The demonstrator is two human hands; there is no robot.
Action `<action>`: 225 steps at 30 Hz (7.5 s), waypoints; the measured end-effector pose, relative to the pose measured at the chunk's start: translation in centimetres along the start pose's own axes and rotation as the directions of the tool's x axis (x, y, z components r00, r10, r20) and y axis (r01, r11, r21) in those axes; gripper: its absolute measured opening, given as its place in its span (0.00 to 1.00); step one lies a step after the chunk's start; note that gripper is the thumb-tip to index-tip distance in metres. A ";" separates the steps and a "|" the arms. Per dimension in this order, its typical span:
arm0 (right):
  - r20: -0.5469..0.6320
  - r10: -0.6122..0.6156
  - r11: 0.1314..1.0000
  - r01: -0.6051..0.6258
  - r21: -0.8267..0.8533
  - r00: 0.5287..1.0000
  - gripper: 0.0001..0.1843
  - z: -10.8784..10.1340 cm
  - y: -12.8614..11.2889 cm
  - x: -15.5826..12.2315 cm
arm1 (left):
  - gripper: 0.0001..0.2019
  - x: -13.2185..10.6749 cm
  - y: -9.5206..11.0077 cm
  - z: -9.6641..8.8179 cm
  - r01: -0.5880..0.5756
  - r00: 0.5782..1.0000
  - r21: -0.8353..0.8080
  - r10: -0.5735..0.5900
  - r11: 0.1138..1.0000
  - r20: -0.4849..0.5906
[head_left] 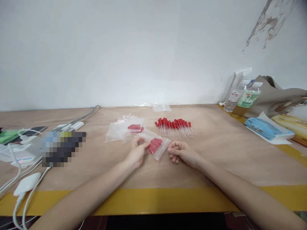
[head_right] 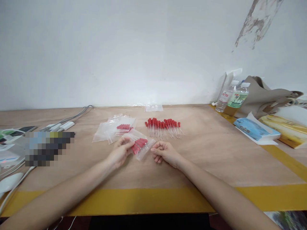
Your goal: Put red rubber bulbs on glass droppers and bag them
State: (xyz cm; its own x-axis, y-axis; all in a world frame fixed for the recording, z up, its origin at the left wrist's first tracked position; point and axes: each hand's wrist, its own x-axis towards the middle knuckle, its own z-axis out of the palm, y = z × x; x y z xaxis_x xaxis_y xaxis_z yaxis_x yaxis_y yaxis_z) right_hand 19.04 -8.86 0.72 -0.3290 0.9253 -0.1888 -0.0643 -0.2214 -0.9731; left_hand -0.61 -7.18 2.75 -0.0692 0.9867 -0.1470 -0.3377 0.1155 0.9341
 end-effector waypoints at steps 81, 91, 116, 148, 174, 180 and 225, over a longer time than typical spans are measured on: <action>-0.475 -0.390 0.920 0.318 -0.228 0.789 0.30 -5.5 -1.7 2.5 | 0.25 -1.8 -0.6 -1.9 -0.813 0.511 0.495 -0.034 0.307 0.859; -0.509 -0.376 0.925 0.348 -0.153 0.774 0.32 -4.8 1.0 1.9 | 0.24 -2.1 -0.7 -1.6 -0.834 0.498 0.503 -0.082 0.227 0.863; 0.185 -0.223 0.952 0.254 -0.168 0.957 0.17 -3.4 0.3 -0.5 | 0.23 -0.5 -0.9 -2.1 -0.860 0.490 0.471 0.064 0.195 0.869; -0.343 -0.468 0.513 -0.066 -0.856 0.814 0.09 -8.9 -4.1 4.5 | 0.19 0.8 0.6 -3.6 -0.854 0.465 0.472 -0.087 0.220 0.881; -0.385 -0.445 0.868 0.285 -0.406 0.808 0.28 -7.1 -3.5 2.9 | 0.18 0.6 0.6 -3.5 -0.879 0.441 0.454 -0.112 0.147 0.890; -0.480 -0.416 0.907 0.321 -0.271 0.772 0.38 -6.2 0.2 0.9 | 0.17 0.7 0.5 -3.5 -0.884 0.435 0.442 -0.080 0.152 0.897; -0.393 -0.407 0.355 -0.253 -0.900 0.825 0.12 -6.0 -3.5 6.2 | 0.20 0.6 0.6 -3.6 -0.878 0.462 0.475 -0.144 0.064 0.875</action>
State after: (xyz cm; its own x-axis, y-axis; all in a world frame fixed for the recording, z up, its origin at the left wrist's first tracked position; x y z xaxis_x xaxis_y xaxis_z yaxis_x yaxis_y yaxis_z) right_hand 22.92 -0.49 2.16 0.1247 0.9742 0.1880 0.9084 -0.0359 -0.4165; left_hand -4.20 -6.95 2.10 0.8379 0.5396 0.0822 0.4845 -0.8046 0.3434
